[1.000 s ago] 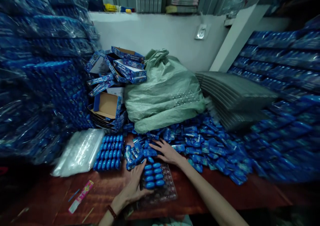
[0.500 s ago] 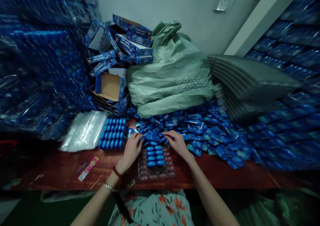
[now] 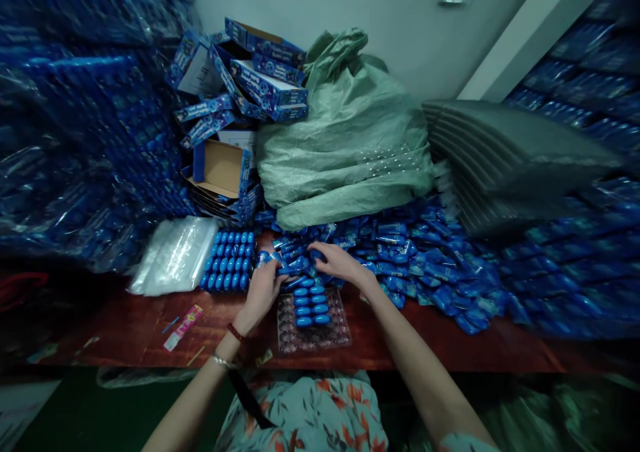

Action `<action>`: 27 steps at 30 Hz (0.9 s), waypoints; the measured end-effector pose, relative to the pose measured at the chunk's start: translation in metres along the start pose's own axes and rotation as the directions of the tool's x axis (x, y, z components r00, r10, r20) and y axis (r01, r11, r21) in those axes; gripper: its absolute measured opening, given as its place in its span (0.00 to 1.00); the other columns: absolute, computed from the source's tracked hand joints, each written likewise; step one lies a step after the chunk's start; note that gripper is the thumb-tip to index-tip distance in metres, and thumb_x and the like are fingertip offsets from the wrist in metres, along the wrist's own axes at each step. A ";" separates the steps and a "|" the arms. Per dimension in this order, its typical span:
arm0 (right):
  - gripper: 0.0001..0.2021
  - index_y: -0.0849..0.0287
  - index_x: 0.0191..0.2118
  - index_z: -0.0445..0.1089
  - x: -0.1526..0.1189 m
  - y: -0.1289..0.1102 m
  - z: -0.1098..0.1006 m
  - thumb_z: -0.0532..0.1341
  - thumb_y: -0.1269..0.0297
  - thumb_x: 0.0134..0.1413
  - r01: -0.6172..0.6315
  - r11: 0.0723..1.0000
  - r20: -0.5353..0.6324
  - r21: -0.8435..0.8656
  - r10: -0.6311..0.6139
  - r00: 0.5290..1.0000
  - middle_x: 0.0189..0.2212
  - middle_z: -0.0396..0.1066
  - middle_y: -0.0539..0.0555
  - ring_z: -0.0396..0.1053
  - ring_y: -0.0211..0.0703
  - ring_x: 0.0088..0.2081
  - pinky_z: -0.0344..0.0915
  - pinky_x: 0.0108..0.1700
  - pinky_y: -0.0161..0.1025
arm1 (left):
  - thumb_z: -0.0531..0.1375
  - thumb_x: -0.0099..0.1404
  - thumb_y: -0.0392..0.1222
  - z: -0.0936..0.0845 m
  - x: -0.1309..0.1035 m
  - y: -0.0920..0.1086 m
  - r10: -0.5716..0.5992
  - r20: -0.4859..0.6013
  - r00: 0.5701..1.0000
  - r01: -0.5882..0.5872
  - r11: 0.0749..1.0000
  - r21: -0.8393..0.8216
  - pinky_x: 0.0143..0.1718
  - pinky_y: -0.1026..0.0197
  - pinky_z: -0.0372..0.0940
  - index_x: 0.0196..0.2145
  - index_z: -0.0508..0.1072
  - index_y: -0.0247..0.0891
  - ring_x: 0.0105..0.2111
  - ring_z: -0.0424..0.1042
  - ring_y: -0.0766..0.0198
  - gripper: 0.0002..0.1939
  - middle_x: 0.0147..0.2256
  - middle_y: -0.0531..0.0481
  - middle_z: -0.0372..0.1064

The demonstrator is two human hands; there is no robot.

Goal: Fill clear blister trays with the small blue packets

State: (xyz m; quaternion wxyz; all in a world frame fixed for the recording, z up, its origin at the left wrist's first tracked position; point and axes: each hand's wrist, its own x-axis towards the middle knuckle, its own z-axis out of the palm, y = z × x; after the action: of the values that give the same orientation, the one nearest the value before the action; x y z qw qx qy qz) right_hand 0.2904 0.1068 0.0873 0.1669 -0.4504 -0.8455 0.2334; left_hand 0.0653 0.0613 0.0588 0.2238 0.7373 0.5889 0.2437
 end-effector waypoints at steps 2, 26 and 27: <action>0.18 0.57 0.52 0.61 -0.030 0.009 -0.006 0.54 0.67 0.56 -0.073 0.967 -0.146 0.245 0.112 0.983 0.42 0.70 0.54 0.69 0.42 0.40 0.66 0.44 0.40 | 0.56 0.61 0.44 -0.010 -0.009 -0.004 -0.110 -0.014 0.994 0.101 0.952 -0.287 0.37 0.59 0.63 0.37 0.66 0.36 0.33 0.68 0.61 0.10 0.33 0.48 0.68; 0.13 0.55 0.46 0.66 -0.170 -0.063 0.089 0.57 0.59 0.56 -0.315 0.731 -0.243 0.606 0.546 0.801 0.39 0.73 0.53 0.72 0.44 0.40 0.69 0.43 0.39 | 0.57 0.63 0.48 0.016 -0.130 0.019 -0.133 -0.041 0.990 0.113 0.941 -0.320 0.38 0.61 0.68 0.40 0.69 0.38 0.34 0.73 0.62 0.13 0.35 0.48 0.73; 0.13 0.55 0.46 0.66 -0.167 -0.062 0.089 0.57 0.59 0.56 -0.319 0.735 -0.248 0.598 0.548 0.799 0.38 0.73 0.53 0.72 0.43 0.39 0.69 0.42 0.39 | 0.57 0.63 0.48 0.016 -0.126 0.018 -0.141 -0.033 0.990 0.123 0.939 -0.320 0.38 0.61 0.68 0.40 0.69 0.37 0.34 0.73 0.62 0.13 0.35 0.48 0.73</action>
State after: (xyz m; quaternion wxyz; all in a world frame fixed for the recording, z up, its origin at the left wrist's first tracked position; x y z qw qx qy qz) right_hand 0.2942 -0.0851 0.0349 0.3962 -0.6137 -0.5609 0.3896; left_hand 0.0657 -0.0659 0.0454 0.3389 0.6437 0.5962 0.3398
